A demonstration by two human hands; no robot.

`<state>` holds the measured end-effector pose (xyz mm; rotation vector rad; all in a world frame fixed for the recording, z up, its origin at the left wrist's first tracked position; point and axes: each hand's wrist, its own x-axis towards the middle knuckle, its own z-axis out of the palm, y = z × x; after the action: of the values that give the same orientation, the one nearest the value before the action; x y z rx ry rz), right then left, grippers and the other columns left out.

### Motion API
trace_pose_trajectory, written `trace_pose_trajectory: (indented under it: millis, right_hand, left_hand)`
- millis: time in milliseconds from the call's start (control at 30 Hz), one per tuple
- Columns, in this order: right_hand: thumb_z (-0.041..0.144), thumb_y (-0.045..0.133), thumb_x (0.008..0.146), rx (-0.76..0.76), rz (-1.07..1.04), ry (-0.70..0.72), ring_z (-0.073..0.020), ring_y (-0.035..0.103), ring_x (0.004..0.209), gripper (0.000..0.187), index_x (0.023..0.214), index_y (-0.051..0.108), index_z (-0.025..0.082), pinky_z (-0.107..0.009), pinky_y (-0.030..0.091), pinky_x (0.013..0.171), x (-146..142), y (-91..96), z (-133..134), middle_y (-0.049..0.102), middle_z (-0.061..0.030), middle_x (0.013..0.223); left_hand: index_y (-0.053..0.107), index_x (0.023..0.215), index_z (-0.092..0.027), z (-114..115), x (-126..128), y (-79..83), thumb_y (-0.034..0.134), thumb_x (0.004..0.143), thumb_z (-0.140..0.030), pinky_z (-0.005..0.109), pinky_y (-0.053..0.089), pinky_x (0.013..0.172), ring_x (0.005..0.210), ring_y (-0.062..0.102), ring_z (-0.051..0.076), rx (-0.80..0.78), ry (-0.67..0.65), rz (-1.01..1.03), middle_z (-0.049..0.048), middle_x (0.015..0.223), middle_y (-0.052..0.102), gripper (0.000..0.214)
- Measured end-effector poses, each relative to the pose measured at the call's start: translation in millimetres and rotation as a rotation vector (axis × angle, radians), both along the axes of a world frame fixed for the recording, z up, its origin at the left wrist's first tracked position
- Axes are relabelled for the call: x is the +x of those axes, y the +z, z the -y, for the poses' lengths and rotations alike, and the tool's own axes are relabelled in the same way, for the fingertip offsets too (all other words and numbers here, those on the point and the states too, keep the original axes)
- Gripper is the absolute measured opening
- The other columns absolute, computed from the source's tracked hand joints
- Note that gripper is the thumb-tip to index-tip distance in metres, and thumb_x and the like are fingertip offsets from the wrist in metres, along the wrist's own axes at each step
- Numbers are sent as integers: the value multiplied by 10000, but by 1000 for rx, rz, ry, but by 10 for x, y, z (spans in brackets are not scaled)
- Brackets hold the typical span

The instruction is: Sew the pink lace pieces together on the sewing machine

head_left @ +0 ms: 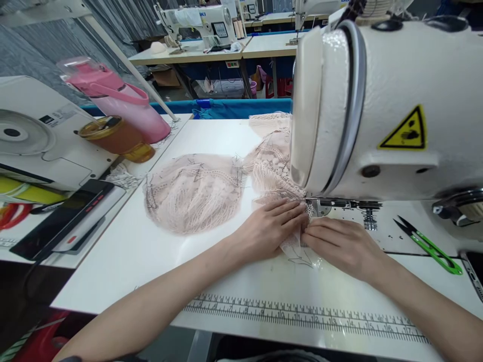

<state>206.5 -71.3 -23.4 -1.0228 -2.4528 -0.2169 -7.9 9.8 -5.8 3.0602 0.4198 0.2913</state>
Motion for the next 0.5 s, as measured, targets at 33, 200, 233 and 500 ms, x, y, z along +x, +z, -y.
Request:
trace_pose_trajectory:
  millis: [33, 200, 233, 500]
  right_hand:
    - [94, 507, 876, -5, -6, 4, -155, 594, 1003, 193, 1023, 593, 185, -307, 546, 849, -14, -2, -2, 680, -20, 1013]
    - [22, 511, 840, -8, -28, -27, -140, 597, 962, 200, 952, 597, 164, -298, 540, 859, -81, -8, -10, 681, 2, 957]
    - [16, 505, 839, 1, -25, -34, -135, 597, 962, 204, 944, 597, 165, -298, 537, 866, -90, -7, -12, 682, 5, 954]
    - [-7, 509, 818, 98, -1, -56, -131, 597, 980, 227, 918, 603, 175, -277, 533, 824, -114, 11, -49, 687, 10, 959]
  left_hand:
    - [432, 1353, -91, -11, -6, 2, 533, 766, -153, 380, 292, 1151, 1337, 394, 209, -4, -1, 3, 94, 1422, 435, 598]
    - [458, 1335, -92, -39, -13, 3, 531, 762, -149, 383, 300, 1147, 1335, 396, 209, -9, 16, 9, 87, 1415, 444, 581]
    - [461, 1334, -97, -40, -13, 4, 527, 763, -146, 383, 298, 1148, 1336, 395, 205, -9, 17, 9, 83, 1412, 448, 577]
    - [465, 1331, -92, -47, 1, 5, 525, 744, -102, 382, 289, 1154, 1342, 386, 202, -1, 51, 17, 85, 1399, 466, 591]
